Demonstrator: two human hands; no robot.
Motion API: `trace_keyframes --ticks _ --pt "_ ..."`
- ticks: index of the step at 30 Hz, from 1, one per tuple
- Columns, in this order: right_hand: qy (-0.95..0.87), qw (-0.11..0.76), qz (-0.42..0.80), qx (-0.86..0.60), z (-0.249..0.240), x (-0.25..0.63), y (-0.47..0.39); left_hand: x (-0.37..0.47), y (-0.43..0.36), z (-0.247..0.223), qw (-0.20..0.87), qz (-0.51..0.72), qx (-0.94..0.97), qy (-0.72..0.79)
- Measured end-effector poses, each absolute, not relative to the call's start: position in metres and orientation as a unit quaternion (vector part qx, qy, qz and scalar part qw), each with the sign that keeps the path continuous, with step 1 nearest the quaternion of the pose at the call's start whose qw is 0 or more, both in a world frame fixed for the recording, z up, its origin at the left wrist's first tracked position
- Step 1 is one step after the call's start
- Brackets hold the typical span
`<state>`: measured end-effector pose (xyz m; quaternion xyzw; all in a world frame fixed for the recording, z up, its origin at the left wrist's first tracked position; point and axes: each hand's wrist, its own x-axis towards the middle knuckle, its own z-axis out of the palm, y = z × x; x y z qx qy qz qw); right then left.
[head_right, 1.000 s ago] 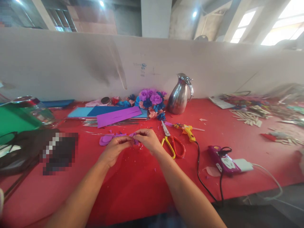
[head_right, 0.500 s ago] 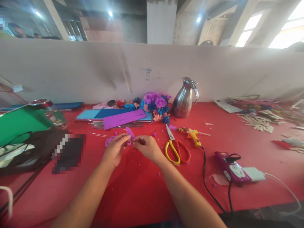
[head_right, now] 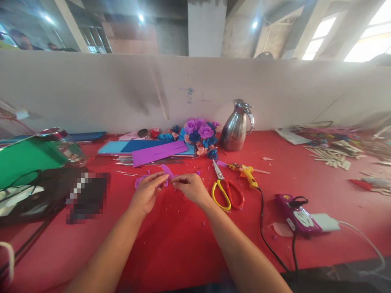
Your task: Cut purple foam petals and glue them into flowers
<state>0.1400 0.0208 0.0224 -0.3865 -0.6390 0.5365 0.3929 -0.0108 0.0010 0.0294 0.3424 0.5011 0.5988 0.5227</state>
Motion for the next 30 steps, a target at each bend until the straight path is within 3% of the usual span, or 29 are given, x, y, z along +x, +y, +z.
trace_keyframes --ticks 16,30 --pt "-0.565 0.428 0.589 -0.389 0.025 0.134 0.016 -0.008 0.001 0.027 0.531 0.616 0.33 0.479" --pt "-0.563 0.471 0.546 -0.404 0.022 0.129 0.015 -0.001 -0.004 0.029 0.573 0.614 0.302 0.452"
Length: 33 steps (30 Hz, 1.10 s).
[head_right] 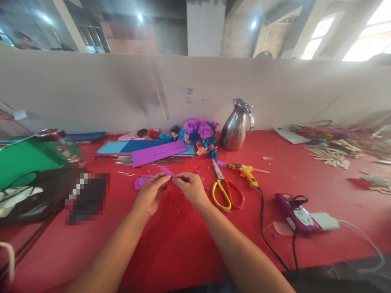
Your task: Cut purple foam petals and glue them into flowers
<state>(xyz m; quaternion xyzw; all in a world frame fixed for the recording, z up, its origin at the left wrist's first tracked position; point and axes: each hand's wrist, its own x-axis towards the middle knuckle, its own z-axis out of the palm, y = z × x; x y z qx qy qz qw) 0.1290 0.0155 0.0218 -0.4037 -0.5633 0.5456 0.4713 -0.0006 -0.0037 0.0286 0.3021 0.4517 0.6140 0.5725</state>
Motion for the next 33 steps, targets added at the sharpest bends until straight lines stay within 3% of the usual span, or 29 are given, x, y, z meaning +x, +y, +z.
trace_keyframes --ticks 33 --pt "-0.547 0.458 0.565 -0.415 0.0281 0.1286 0.0128 -0.0031 0.0006 0.0204 0.566 0.614 0.313 0.452"
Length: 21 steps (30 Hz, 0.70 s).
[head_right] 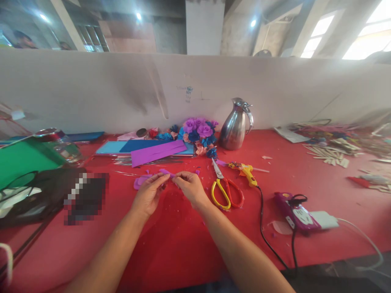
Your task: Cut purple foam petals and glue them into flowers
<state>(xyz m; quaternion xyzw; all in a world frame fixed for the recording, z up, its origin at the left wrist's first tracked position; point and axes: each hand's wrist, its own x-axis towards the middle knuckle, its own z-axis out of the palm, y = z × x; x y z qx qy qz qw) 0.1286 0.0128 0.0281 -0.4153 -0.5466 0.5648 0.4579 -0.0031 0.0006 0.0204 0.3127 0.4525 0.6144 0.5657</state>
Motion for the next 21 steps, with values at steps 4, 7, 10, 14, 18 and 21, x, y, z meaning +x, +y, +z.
trace_keyframes --ticks 4,7,10,14,18,21 --pt "-0.556 0.455 0.561 -0.411 0.0264 0.1281 0.013 -0.0023 -0.0002 0.0225 0.564 0.619 0.311 0.45" --pt "-0.569 0.453 0.552 -0.407 0.0239 0.1278 0.0133 -0.0014 -0.0013 0.0254 0.566 0.621 0.309 0.445" --pt "-0.579 0.449 0.543 -0.41 0.022 0.1278 0.0135 -0.0006 -0.0023 0.0278 0.564 0.624 0.306 0.447" --pt "-0.58 0.451 0.533 -0.421 0.0215 0.1276 0.0134 -0.0006 -0.0023 0.0287 0.575 0.625 0.286 0.443" --pt "-0.583 0.458 0.524 -0.42 0.0217 0.1279 0.0135 -0.0019 -0.0012 0.0273 0.575 0.628 0.272 0.448" --pt "-0.591 0.46 0.517 -0.415 0.0216 0.1283 0.0138 -0.0026 -0.001 0.0261 0.568 0.627 0.269 0.46"
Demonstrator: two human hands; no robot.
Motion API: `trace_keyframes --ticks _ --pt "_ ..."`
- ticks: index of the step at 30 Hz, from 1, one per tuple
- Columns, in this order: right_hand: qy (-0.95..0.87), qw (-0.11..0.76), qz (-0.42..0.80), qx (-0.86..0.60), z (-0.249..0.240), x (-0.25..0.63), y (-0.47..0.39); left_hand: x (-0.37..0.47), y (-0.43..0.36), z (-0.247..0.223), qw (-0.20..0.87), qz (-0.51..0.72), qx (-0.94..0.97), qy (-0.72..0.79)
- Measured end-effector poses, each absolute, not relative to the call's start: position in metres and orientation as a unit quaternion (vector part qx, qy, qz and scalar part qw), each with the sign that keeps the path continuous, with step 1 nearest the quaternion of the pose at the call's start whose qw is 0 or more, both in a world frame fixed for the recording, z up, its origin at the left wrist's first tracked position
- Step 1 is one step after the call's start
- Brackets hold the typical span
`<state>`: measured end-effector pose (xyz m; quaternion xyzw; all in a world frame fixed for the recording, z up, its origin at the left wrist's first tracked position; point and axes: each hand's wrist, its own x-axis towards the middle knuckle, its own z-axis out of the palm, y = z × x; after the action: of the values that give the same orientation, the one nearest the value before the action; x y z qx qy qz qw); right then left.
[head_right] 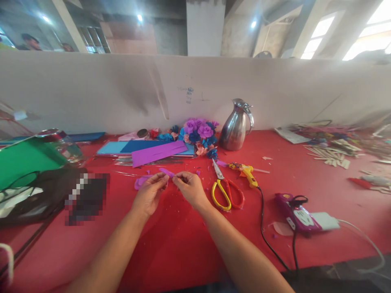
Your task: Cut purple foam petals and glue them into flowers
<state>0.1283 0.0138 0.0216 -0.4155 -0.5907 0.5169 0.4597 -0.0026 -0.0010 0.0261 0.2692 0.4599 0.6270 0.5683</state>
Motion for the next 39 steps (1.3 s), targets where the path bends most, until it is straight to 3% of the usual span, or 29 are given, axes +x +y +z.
trace_keyframes --ticks 19,33,39 --pt "-0.621 0.462 0.472 -0.423 0.026 0.129 0.008 -0.004 0.0 0.025 0.576 0.627 0.267 0.451" --pt "-0.521 0.437 0.632 -0.372 0.033 0.131 0.009 -0.003 -0.001 0.021 0.578 0.623 0.296 0.435" --pt "-0.552 0.424 0.618 -0.366 0.033 0.131 0.009 -0.003 0.0 0.025 0.604 0.62 0.269 0.423"
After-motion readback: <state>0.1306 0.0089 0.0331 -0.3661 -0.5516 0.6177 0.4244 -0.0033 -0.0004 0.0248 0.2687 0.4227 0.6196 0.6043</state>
